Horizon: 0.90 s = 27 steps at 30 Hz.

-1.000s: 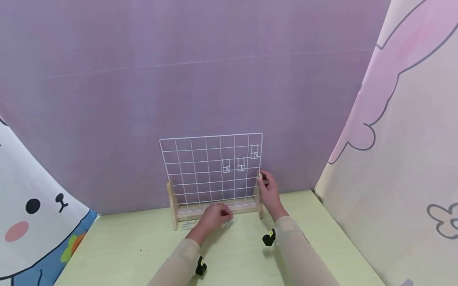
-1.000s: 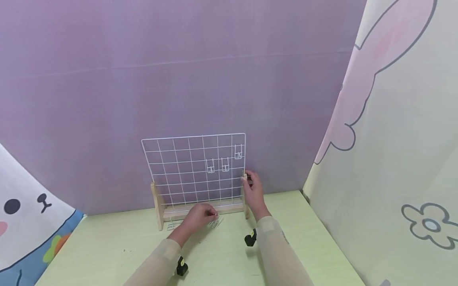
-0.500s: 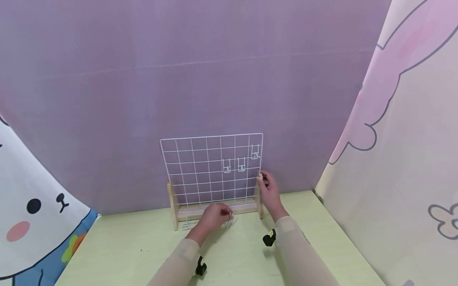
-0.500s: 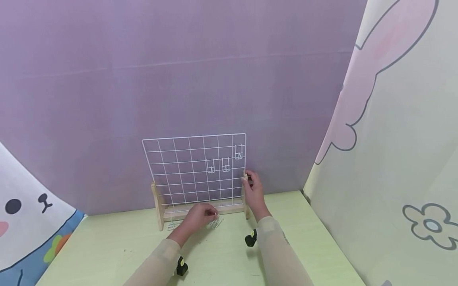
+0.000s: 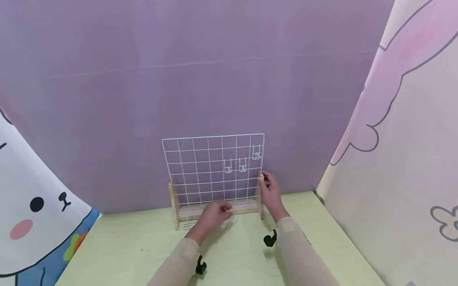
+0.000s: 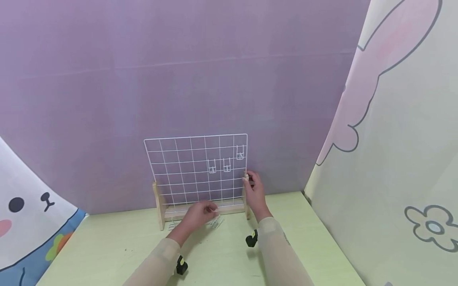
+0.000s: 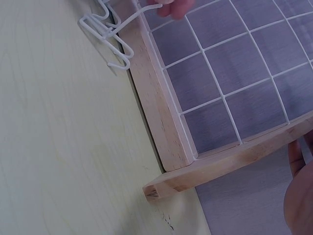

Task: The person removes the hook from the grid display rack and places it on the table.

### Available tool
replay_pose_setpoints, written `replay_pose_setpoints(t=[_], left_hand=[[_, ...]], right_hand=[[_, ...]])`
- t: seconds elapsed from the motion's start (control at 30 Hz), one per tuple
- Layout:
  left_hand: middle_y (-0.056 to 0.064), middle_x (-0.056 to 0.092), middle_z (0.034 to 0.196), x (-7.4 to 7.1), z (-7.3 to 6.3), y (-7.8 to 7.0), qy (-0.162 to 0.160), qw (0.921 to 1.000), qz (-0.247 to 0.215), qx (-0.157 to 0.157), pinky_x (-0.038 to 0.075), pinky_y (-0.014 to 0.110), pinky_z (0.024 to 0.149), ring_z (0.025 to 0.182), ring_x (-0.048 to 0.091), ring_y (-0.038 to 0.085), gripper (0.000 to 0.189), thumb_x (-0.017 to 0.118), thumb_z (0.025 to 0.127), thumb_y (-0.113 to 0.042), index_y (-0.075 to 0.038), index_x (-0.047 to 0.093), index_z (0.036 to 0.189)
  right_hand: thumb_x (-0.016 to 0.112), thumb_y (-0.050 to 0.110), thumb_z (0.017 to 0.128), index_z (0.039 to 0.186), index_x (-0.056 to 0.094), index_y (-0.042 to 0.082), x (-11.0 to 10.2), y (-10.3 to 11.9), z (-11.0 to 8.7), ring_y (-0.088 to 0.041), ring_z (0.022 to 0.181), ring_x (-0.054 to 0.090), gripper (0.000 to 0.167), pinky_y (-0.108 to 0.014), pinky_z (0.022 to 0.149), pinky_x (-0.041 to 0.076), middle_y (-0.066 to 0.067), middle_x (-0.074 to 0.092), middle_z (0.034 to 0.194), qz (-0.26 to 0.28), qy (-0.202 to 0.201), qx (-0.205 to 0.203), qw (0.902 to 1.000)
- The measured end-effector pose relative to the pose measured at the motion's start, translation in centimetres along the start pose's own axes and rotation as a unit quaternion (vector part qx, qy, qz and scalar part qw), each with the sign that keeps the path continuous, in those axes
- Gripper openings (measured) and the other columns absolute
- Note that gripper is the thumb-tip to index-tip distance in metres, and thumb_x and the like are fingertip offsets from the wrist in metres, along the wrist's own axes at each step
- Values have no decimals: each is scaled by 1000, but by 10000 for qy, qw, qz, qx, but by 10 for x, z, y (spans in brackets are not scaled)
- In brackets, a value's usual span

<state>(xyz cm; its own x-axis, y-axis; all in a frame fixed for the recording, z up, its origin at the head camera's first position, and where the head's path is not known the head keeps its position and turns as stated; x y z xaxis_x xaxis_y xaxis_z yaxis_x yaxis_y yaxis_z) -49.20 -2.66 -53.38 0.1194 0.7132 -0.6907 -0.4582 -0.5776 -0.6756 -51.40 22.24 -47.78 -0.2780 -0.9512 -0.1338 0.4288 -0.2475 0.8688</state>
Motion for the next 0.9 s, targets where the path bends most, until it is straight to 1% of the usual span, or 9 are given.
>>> replay_pose_setpoints(t=[0.1, 0.2, 0.33, 0.43, 0.5, 0.6, 0.7, 0.83, 0.9], left_hand=[[1, 77, 114, -4, 1, -2, -98, 9999, -79, -17, 62, 36, 86, 104, 70, 18, 25, 83, 102, -23, -8, 80, 122], [-1, 76, 114, -9, 2, -6, -209, 9997, -63, 63, 62, 38, 88, 107, 70, 20, 24, 83, 102, -26, -9, 80, 120], [-3, 76, 112, -16, 3, -13, -298, 9994, -7, 148, 62, 40, 89, 107, 70, 21, 22, 81, 103, -27, -9, 80, 116], [-2, 77, 110, -23, 6, -20, -413, 9989, 2, 216, 62, 42, 91, 106, 71, 22, 19, 80, 104, -25, -9, 80, 114], [-2, 76, 108, -29, 8, -24, -541, 9983, -23, 229, 61, 42, 92, 106, 71, 21, 15, 80, 104, -23, -11, 80, 113], [-3, 74, 106, -38, 10, -30, -762, 9966, -192, 230, 62, 42, 91, 103, 71, 20, 11, 81, 103, -19, -12, 79, 111], [-5, 73, 105, -47, 11, -35, -1005, 9940, -403, 181, 62, 39, 90, 100, 70, 17, 11, 82, 103, -20, -15, 78, 111], [-6, 73, 104, -59, 12, -45, -1421, 9884, -496, 177, 61, 37, 89, 99, 68, 15, 15, 82, 103, -23, -13, 77, 113], [-5, 72, 105, -64, 14, -49, -1606, 9851, -571, 217, 61, 37, 89, 100, 68, 15, 19, 83, 102, -21, -9, 77, 115]], right_hand=[[63, 15, 114, 145, 63, 10, -1, 0, 0, -29, 111, 63, 32, -31, 89, 58, -14, 64, 130, 15, -10, -25, 10000], [63, 16, 114, 145, 63, 10, -1, 1, 0, -28, 111, 62, 32, -29, 89, 57, -13, 64, 130, 41, 13, -35, 10000], [62, 16, 115, 146, 63, 11, -1, -2, 0, -26, 113, 61, 32, -29, 89, 56, -11, 63, 131, 57, 64, 10, 10000], [62, 18, 115, 147, 62, 10, -1, -3, 0, -27, 115, 61, 33, -28, 90, 56, -12, 62, 133, 54, 99, 5, 9999], [61, 19, 116, 148, 62, 10, -1, -3, 0, -29, 115, 61, 34, -28, 90, 55, -13, 63, 133, 58, 110, -14, 9999], [62, 20, 116, 148, 63, 11, -1, -2, 0, -29, 114, 61, 34, -28, 89, 55, -13, 63, 132, 70, 116, -46, 9999], [62, 20, 115, 147, 63, 11, -1, -2, 0, -29, 113, 61, 33, -28, 89, 56, -12, 63, 131, 87, 107, -52, 9999], [62, 19, 115, 147, 62, 10, 0, -2, 0, -28, 113, 62, 33, -28, 89, 57, -12, 63, 131, 46, 104, -27, 9999], [62, 18, 115, 147, 62, 10, -1, -2, 0, -28, 112, 62, 33, -29, 89, 57, -13, 63, 132, 21, 112, -44, 9999]])
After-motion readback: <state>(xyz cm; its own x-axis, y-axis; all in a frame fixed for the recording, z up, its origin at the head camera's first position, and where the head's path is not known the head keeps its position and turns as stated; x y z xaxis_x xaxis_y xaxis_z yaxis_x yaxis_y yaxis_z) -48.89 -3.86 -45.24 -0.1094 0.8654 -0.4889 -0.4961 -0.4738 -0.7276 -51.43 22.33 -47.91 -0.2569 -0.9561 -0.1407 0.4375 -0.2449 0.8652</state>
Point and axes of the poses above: each hand's wrist, its own z-axis towards the middle knuckle, its own x-axis out of the palm, y = z × x, the point moved 9 cm from there along z, towards the middle knuckle
